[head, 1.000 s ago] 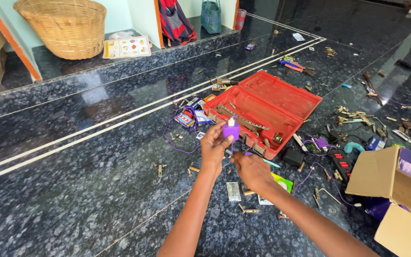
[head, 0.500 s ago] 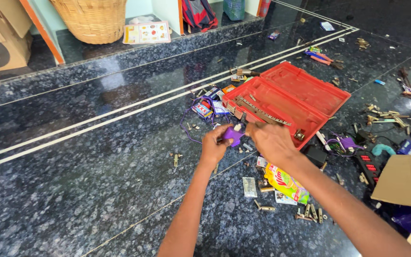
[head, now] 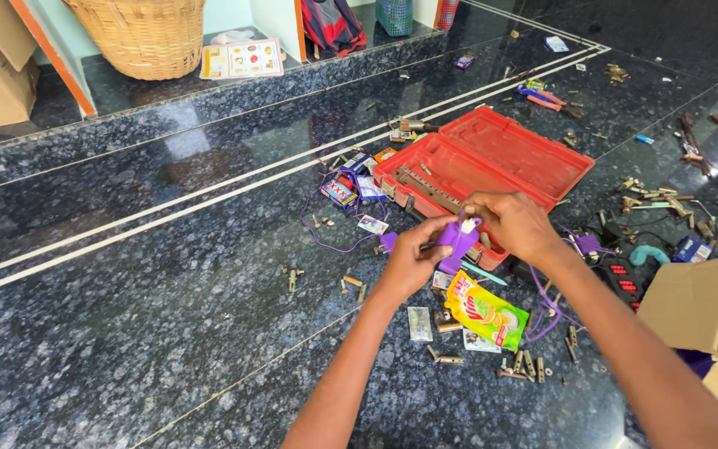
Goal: The person assembles small electronic components on a tiled floor. They pick up purple plastic housings and wires, connect them, and place the assembled units into a cardboard box. The person also handles small metal parts and a red tool case.
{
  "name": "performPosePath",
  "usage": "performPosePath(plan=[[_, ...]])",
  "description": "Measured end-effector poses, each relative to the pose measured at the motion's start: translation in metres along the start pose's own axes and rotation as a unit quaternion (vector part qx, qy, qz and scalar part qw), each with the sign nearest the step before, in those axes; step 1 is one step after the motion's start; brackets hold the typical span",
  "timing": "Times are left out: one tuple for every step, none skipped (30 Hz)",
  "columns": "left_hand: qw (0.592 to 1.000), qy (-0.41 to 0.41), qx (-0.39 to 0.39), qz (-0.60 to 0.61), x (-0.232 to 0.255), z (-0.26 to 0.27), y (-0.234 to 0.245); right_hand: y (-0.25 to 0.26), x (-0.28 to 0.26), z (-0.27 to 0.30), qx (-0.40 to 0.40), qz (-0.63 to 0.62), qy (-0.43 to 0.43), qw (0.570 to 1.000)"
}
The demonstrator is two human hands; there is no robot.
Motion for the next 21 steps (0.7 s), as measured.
performPosePath(plan=[[1.0, -0.012, 0.015, -0.008, 0.003, -0.003, -0.004, -0.008, 0.017, -0.006, -0.007, -0.04, -0.023, 0.999], [0.999, -0.024, 0.03, -0.017, 0.006, -0.005, -0.007, -0.021, 0.036, -0.013, -0.015, -0.08, -0.046, 0.996], [0.998, -0.036, 0.045, -0.025, 0.008, -0.007, -0.01, -0.037, 0.055, -0.02, -0.023, -0.121, -0.069, 0.99], [0.997, -0.035, 0.073, -0.019, 0.007, -0.009, -0.011, -0.055, 0.063, -0.026, -0.025, -0.161, -0.037, 0.986], [0.994, -0.034, 0.102, -0.012, 0.005, -0.011, -0.012, -0.074, 0.07, -0.031, -0.027, -0.201, -0.005, 0.979], [0.991, -0.032, 0.13, -0.005, 0.003, -0.011, -0.013, -0.086, 0.079, -0.032, -0.03, -0.24, 0.025, 0.97], [0.989, -0.034, 0.146, -0.002, 0.0, -0.011, -0.013, -0.1, 0.093, -0.031, -0.034, -0.24, 0.004, 0.97], [0.986, -0.036, 0.162, 0.0, -0.002, -0.011, -0.01, -0.116, 0.098, -0.03, -0.038, -0.241, -0.016, 0.97], [0.983, -0.038, 0.178, 0.002, -0.004, -0.011, -0.008, -0.128, 0.101, -0.028, -0.043, -0.242, -0.037, 0.969], [0.983, -0.021, 0.183, -0.018, -0.009, -0.008, -0.004, -0.134, 0.099, -0.024, -0.045, -0.238, -0.035, 0.97], [0.981, -0.004, 0.188, -0.037, -0.014, -0.004, 0.001, -0.137, 0.096, -0.02, -0.048, -0.233, -0.033, 0.971], [0.98, 0.013, 0.192, -0.057, -0.02, 0.0, 0.005, -0.139, 0.091, -0.016, -0.05, -0.23, -0.031, 0.971], [0.978, 0.014, 0.205, -0.038, -0.026, 0.002, 0.009, -0.143, 0.085, -0.014, -0.065, -0.241, -0.036, 0.968], [0.976, 0.016, 0.217, -0.017, -0.033, 0.005, 0.011, -0.146, 0.079, -0.008, -0.079, -0.252, -0.042, 0.963], [0.973, 0.018, 0.229, 0.003, -0.04, 0.008, 0.014, -0.15, 0.074, -0.003, -0.094, -0.263, -0.048, 0.959], [0.97, 0.015, 0.242, 0.032, -0.047, 0.01, 0.016, -0.152, 0.07, 0.0, -0.091, -0.254, -0.057, 0.961], [0.965, 0.011, 0.255, 0.06, -0.053, 0.012, 0.017, -0.154, 0.067, 0.004, -0.089, -0.245, -0.066, 0.963], [0.959, 0.006, 0.268, 0.087, -0.057, 0.012, 0.019, -0.154, 0.065, 0.005, -0.087, -0.236, -0.072, 0.965], [0.953, 0.026, 0.283, 0.104, -0.063, 0.015, 0.02, -0.155, 0.065, 0.004, -0.092, -0.234, -0.084, 0.964], [0.946, 0.045, 0.297, 0.12, -0.069, 0.017, 0.018, -0.157, 0.065, 0.002, -0.097, -0.232, -0.096, 0.963], [0.938, 0.065, 0.311, 0.135, -0.074, 0.019, 0.017, -0.16, 0.067, 0.0, -0.101, -0.23, -0.108, 0.962]])
Point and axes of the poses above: each hand's wrist, its own z-axis away from the middle knuckle, its own y-axis out of the back of the hand, x = y × z, the point moved 8 cm from there along -z, towards the middle knuckle, and after that the axes turned 15 degrees about -y, right-handed, at the moved point
